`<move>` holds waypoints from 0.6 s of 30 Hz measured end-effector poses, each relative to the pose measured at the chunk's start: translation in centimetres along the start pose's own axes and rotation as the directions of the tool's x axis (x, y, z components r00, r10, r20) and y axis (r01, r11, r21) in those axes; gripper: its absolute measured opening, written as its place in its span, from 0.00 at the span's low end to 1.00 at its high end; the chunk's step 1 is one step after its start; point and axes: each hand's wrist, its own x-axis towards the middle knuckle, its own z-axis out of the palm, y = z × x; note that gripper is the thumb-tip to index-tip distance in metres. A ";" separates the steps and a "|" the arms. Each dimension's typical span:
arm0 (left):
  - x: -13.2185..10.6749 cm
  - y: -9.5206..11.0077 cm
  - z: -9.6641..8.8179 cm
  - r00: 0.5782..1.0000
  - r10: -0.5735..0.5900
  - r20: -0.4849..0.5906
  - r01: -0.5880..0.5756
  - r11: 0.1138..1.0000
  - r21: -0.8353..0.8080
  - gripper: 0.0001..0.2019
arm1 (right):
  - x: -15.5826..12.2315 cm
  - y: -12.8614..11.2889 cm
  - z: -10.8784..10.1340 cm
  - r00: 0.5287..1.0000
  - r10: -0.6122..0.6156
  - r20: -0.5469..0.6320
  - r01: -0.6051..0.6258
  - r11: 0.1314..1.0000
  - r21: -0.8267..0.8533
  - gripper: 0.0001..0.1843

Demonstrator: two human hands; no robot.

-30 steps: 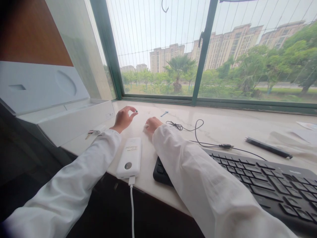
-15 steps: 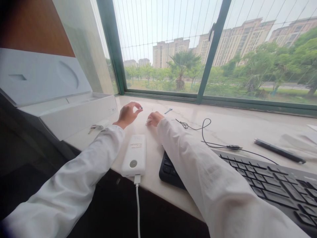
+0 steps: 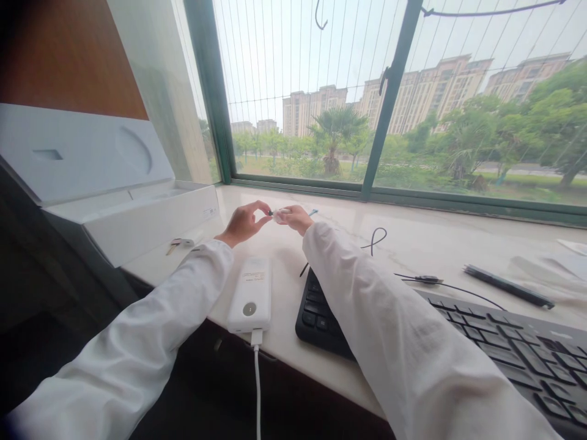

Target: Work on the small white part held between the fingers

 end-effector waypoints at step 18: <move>0.0 0.3 0.0 0.997 0.038 -0.061 -0.037 0.999 0.011 0.08 | -2.7 -2.0 -0.2 0.991 -0.082 0.102 0.050 0.958 0.281 0.20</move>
